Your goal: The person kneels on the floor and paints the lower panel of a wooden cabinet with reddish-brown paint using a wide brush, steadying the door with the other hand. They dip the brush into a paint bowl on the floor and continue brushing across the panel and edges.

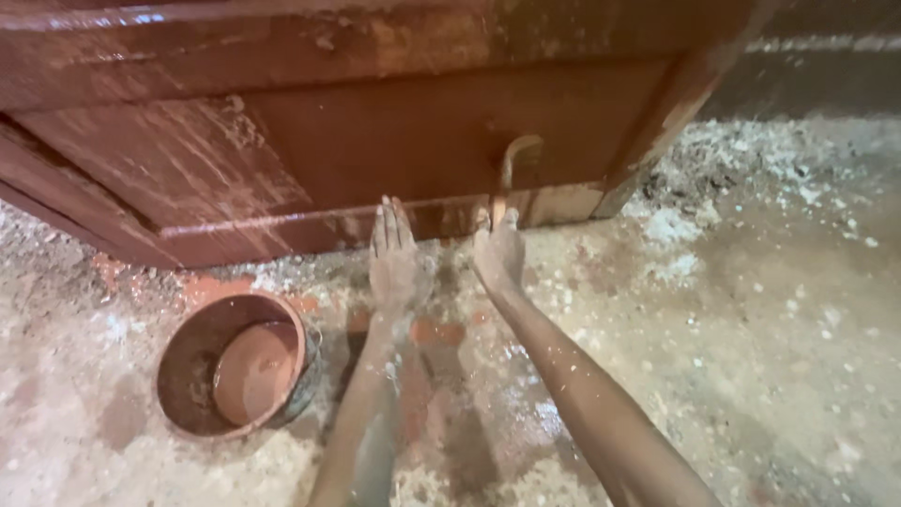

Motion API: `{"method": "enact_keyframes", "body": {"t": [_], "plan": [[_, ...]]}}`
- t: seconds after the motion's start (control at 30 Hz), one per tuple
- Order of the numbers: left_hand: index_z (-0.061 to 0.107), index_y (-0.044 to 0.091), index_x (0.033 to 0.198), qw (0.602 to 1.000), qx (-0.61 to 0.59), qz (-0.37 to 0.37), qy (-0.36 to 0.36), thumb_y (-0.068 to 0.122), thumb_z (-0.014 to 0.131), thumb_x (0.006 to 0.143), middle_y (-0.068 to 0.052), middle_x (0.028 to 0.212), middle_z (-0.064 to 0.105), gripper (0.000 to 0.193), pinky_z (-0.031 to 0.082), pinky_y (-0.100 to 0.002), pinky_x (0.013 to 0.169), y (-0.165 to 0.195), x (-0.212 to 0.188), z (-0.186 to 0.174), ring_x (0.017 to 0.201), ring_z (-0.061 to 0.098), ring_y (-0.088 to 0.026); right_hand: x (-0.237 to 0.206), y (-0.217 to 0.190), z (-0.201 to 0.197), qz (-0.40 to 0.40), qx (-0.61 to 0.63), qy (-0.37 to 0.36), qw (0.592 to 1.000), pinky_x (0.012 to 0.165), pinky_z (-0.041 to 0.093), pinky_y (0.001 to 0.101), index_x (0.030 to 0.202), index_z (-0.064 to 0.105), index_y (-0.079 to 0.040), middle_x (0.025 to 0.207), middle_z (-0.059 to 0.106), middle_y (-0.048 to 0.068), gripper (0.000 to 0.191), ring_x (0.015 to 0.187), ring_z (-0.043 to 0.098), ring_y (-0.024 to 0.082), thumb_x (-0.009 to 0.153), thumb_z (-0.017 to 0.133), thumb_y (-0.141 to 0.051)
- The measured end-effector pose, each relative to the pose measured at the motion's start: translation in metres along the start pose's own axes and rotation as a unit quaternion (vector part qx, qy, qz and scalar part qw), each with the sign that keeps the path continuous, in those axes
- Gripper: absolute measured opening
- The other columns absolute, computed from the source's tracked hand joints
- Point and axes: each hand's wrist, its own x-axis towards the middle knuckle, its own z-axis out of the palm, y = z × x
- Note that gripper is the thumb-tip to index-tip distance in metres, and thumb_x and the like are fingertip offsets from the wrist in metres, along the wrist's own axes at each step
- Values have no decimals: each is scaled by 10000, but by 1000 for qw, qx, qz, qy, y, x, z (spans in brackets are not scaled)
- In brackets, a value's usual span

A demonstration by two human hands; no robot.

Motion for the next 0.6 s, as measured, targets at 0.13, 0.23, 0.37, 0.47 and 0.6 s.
{"method": "enact_keyframes", "body": {"t": [0.13,0.23,0.37,0.47,0.6], "plan": [[16,-80,1582,996,-29,-70,-43,247,558,901,-217,1693,52,930,115,-418,1275,15,-8,-1,1574,88,-331,3,-2,26,18,80,35,996,832,541,558,1134,512,27,955,712,305,312,901,711,469,927,540,-205],[7,-48,1612,991,-25,-93,-88,215,589,890,-188,1716,37,964,133,-452,1256,28,-3,-1,1586,87,-308,10,-8,45,43,94,80,991,866,506,560,1098,516,31,995,684,328,356,948,675,486,953,632,-273],[7,-36,1605,987,-52,-98,-118,120,635,830,-177,1715,23,1009,125,-436,1267,33,-9,-4,1576,65,-300,17,-22,53,66,119,105,985,682,530,528,977,560,49,854,698,267,278,737,682,401,893,647,-201],[18,-11,1586,982,-43,-90,-160,144,650,819,-152,1707,23,1006,147,-424,1276,35,-14,-15,1577,49,-278,20,-40,50,107,198,67,972,519,521,488,878,610,93,725,685,214,240,563,673,308,880,605,-147],[22,10,1610,982,-63,-110,-142,98,651,806,-131,1719,2,1025,140,-435,1275,45,-18,-27,1585,28,-264,24,-59,35,145,252,68,954,440,477,431,832,693,85,650,672,144,255,489,644,252,867,630,-160]]}}
